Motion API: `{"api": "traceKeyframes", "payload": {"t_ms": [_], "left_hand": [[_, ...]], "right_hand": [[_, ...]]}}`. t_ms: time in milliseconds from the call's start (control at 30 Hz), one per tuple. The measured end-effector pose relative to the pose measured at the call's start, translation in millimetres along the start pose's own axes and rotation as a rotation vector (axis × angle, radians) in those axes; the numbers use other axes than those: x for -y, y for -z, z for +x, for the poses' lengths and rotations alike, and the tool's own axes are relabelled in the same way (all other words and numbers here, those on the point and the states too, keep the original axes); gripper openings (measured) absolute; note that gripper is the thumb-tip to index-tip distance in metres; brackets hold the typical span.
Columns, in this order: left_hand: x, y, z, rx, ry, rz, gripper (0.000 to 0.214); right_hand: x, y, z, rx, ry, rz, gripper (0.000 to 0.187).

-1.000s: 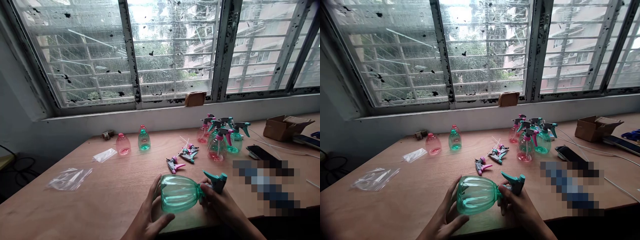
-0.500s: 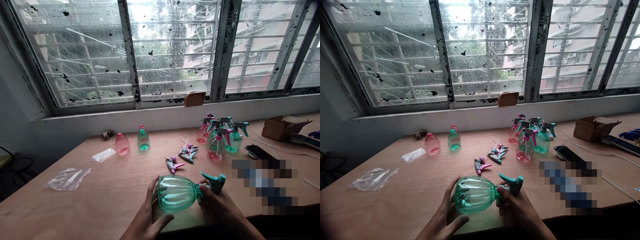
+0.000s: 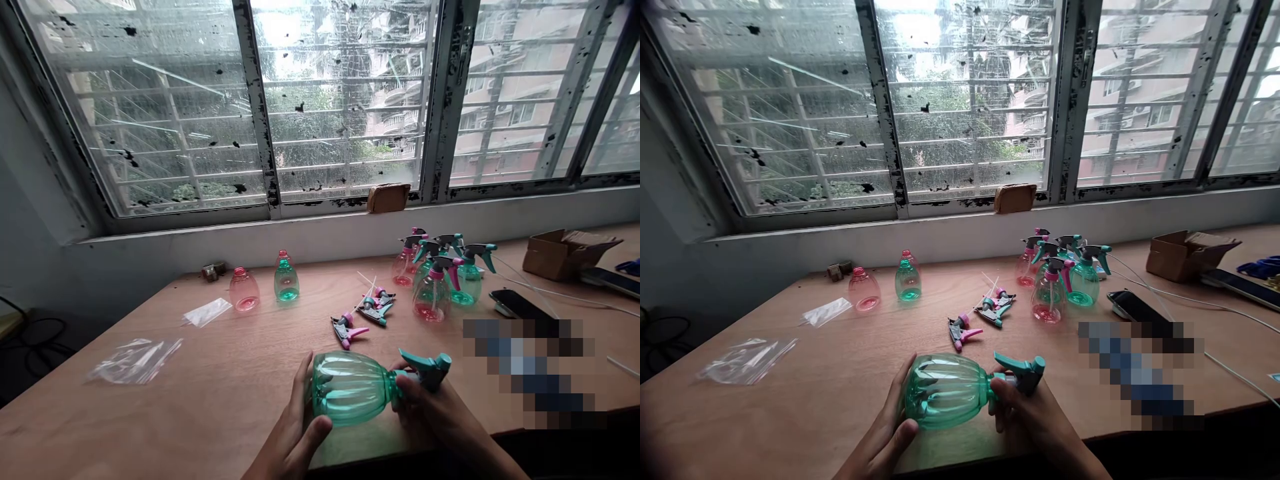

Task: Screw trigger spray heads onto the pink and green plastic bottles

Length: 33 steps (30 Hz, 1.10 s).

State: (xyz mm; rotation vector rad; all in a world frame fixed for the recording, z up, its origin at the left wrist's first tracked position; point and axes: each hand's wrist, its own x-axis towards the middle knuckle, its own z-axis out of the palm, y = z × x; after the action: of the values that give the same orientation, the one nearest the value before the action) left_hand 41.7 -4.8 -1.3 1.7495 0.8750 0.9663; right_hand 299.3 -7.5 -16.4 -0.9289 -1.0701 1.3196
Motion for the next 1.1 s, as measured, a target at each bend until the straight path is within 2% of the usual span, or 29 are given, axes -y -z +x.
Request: {"api": "traceKeyframes", "payload": {"t_ms": [200,367,567,667,800,900,1100], "left_hand": [[-3.5,-2.8,1.2,0.029,0.011,-0.152,0.076],[-1.8,-3.4,1.9,0.02,-0.047,-0.133,0.078],[-6.1,-1.2,0.5,-0.007,0.066,-0.202,0.075],[-5.3,-0.8,0.6,-0.017,0.072,-0.184,0.073],[2.6,-0.1,3.1,-0.031,0.008,-0.141,0.076],[6.2,-0.4,4.6,-0.042,-0.033,-0.134,0.071],[-3.2,-2.0,0.5,-0.102,-0.032,-0.08,0.074]], "right_hand": [[-3.3,4.0,2.3,-0.027,0.008,-0.005,0.043],[-7.4,6.0,3.2,-0.038,0.017,0.005,0.044],[-4.3,3.7,0.9,0.025,0.015,0.023,0.047],[-1.7,2.4,1.1,0.045,-0.005,-0.014,0.043],[-0.7,1.6,1.1,0.034,-0.023,-0.018,0.042],[-1.6,2.0,1.2,0.038,-0.012,-0.02,0.041],[-2.7,3.2,0.7,0.053,-0.021,-0.039,0.04]]}}
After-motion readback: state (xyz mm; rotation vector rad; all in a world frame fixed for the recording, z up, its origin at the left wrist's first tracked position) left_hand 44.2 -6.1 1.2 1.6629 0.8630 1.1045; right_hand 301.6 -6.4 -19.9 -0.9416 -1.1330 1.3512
